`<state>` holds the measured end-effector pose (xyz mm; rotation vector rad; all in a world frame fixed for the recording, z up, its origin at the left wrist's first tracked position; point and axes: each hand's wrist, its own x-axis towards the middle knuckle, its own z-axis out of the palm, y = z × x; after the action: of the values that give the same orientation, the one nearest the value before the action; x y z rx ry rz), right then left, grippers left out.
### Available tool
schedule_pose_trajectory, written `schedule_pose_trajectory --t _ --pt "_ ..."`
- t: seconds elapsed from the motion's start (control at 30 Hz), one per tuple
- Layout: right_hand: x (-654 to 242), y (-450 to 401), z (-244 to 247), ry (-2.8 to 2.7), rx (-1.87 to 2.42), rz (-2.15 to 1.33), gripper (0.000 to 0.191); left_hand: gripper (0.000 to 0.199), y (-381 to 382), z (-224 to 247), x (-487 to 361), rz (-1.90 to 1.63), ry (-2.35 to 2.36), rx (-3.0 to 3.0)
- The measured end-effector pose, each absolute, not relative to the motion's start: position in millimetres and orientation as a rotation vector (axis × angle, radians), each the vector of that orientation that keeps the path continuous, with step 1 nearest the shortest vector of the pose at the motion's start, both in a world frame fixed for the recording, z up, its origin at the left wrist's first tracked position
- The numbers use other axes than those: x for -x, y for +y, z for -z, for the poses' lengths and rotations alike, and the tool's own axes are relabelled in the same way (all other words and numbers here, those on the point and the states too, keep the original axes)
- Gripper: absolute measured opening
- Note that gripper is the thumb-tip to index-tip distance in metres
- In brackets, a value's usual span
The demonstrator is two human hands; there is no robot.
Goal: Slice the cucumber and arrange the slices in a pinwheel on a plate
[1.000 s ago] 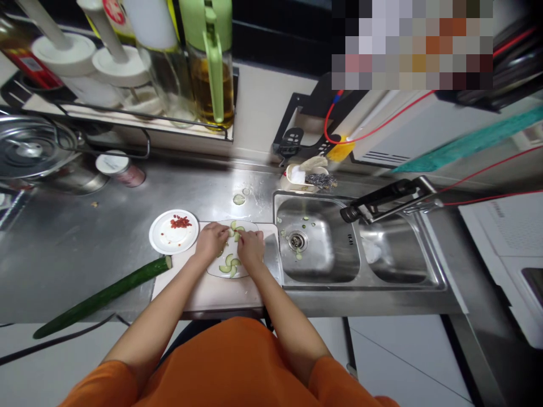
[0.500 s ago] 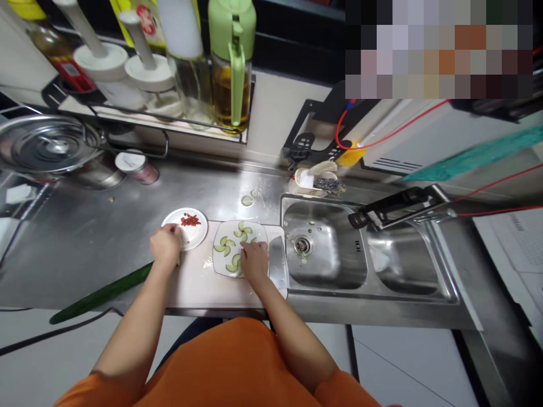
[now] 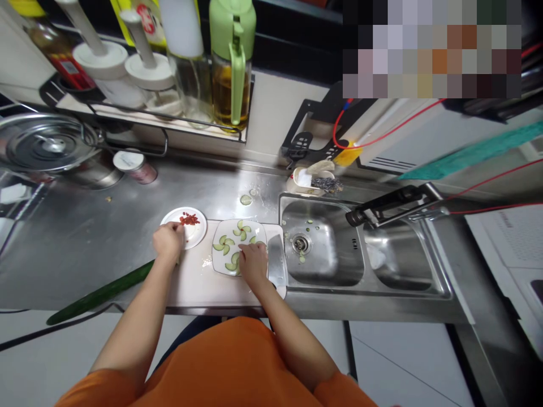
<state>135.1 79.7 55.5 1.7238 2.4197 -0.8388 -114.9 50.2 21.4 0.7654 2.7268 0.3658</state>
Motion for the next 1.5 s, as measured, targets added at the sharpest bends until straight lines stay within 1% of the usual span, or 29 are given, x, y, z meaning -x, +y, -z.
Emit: schedule_pose_trajectory --t 0.23,0.6,0.83,0.97,1.13,1.3,1.5 --pt "-137.5 78.3 -56.9 2.425 -1.726 0.855 0.031 0.038 47.5 -18.4 120.5 -0.399 2.719 -0.831" --pt "-136.5 78.5 -56.9 2.420 -1.714 0.831 0.030 0.034 49.1 -24.0 114.9 -0.340 2.719 -0.841" --pt "-148.8 79.4 -63.3 2.390 -1.807 0.840 0.028 0.031 38.5 -32.4 111.1 -0.480 2.759 -0.826" --pt "-168.5 80.6 -64.2 2.355 -1.930 0.809 0.028 0.028 35.0 -39.6 82.0 -0.660 2.600 -0.950" --pt "-189.4 79.3 -57.9 2.334 -2.059 0.790 0.028 0.022 44.0 -39.1 18.4 -0.816 2.139 -1.266" --pt "-192.6 75.4 -52.6 2.372 -2.079 0.782 0.028 0.018 59.3 -29.0 -32.4 -0.749 1.954 -1.443" --pt "-186.9 75.2 -48.3 2.370 -2.044 0.780 0.027 0.020 68.7 -16.6 -52.9 -0.650 1.979 -1.415"
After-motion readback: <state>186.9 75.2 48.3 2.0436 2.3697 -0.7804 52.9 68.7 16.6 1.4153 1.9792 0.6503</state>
